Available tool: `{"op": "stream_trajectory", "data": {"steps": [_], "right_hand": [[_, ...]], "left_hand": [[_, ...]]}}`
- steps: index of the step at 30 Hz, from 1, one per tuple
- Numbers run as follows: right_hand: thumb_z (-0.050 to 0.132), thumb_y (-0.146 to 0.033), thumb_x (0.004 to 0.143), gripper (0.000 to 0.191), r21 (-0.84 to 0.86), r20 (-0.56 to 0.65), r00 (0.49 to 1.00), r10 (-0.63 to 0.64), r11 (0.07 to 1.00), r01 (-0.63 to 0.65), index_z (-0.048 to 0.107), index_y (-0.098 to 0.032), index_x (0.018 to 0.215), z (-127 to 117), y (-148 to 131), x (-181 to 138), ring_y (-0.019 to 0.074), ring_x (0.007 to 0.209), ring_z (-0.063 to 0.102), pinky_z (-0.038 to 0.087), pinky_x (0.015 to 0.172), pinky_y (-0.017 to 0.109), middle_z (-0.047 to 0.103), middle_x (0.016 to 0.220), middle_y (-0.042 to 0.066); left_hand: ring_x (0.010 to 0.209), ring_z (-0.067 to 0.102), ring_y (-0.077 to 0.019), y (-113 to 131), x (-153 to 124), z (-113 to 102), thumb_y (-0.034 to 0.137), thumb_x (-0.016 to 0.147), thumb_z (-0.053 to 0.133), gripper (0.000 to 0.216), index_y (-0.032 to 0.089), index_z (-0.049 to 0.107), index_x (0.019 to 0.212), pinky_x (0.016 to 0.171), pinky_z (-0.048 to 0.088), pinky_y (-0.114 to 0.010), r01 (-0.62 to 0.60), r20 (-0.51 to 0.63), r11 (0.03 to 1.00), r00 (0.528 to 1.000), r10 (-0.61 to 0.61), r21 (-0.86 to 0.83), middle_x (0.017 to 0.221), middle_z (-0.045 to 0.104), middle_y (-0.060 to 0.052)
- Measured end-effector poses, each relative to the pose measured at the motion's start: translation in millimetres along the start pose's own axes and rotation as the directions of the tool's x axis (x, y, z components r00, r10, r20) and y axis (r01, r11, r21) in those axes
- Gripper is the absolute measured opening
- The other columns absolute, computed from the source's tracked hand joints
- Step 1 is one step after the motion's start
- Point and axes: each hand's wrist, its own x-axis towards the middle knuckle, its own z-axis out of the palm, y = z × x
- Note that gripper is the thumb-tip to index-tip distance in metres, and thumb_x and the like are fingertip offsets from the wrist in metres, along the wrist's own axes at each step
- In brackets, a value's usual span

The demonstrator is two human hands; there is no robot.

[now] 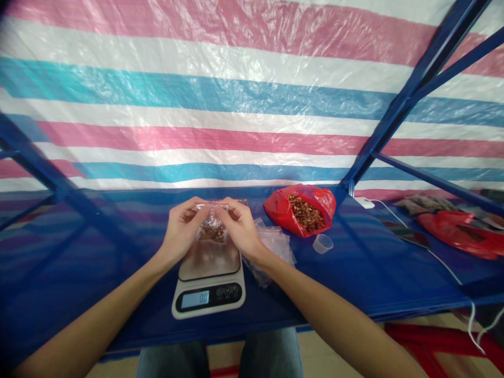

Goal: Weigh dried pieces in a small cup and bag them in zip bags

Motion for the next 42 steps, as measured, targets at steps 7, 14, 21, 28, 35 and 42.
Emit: {"op": "stream_trajectory", "data": {"steps": [7,14,21,28,35,42], "right_hand": [[0.077,-0.048,0.090,0.028,-0.028,-0.022,1.000,-0.004,1.000,0.003,0.071,-0.022,0.079,-3.2,1.0,-1.2,0.0197,0.081,0.059,0.048,0.077,0.031,0.067,0.083,0.002],[0.076,-0.052,0.093,0.036,-0.101,0.080,0.996,-0.029,0.994,0.037,0.067,-0.021,0.077,-10.0,-9.6,2.0,0.0159,0.071,0.054,0.044,0.068,0.029,0.062,0.077,0.000],[0.080,-0.058,0.088,0.040,-0.106,0.086,0.996,-0.003,0.994,0.012,0.075,-0.020,0.075,-18.7,-20.6,12.6,0.0151,0.054,0.055,0.043,0.054,0.029,0.066,0.063,0.002],[0.071,-0.061,0.095,0.045,-0.102,0.098,0.994,-0.045,0.993,0.055,0.070,-0.019,0.078,-16.9,-14.4,8.9,0.0152,0.048,0.063,0.042,0.047,0.026,0.071,0.063,0.002],[0.061,-0.054,0.105,0.038,-0.181,-0.155,0.965,-0.211,0.966,0.182,0.072,-0.019,0.094,-27.4,-36.4,16.5,0.0101,0.040,0.051,0.036,0.043,0.023,0.066,0.057,-0.002],[0.056,-0.040,0.110,0.027,-0.576,-0.291,0.797,-0.530,0.762,0.296,0.074,-0.023,0.099,-76.5,-69.9,-35.4,0.0131,0.047,0.054,0.042,0.048,0.028,0.067,0.065,-0.001]], "left_hand": [[0.072,0.062,-0.0160,-2.5,-0.8,-0.3,0.048,0.091,0.079,0.031,0.018,0.073,0.081,0.069,0.049,-0.026,-0.019,0.035,0.999,0.999,0.018,0.044,0.076,0.070,-0.002],[0.074,0.064,-0.0158,-3.4,3.0,-5.4,0.044,0.092,0.078,0.028,0.018,0.076,0.082,0.071,0.050,-0.026,-0.072,0.126,0.995,0.990,0.063,0.066,0.081,0.073,-0.002],[0.079,0.072,-0.0210,-6.6,5.1,-9.6,0.043,0.090,0.082,0.025,0.018,0.084,0.087,0.078,0.055,-0.030,-0.019,-0.045,0.996,0.999,0.015,-0.089,0.085,0.080,-0.007],[0.076,0.072,-0.0205,-9.7,14.3,-16.5,0.048,0.089,0.082,0.032,0.016,0.083,0.083,0.072,0.056,-0.029,-0.011,-0.093,0.987,0.996,-0.004,-0.161,0.084,0.081,-0.008],[0.053,0.063,-0.0131,8.5,44.8,-63.7,0.055,0.083,0.083,0.042,0.017,0.066,0.073,0.052,0.051,-0.021,-0.112,-0.355,0.969,0.934,0.028,-0.218,0.062,0.067,0.000],[0.036,0.050,-0.0143,-4.0,30.9,-117.9,0.062,0.082,0.075,0.048,0.017,0.070,0.067,0.037,0.038,-0.024,0.307,-0.180,0.946,0.941,-0.286,0.102,0.051,0.063,-0.005]]}}
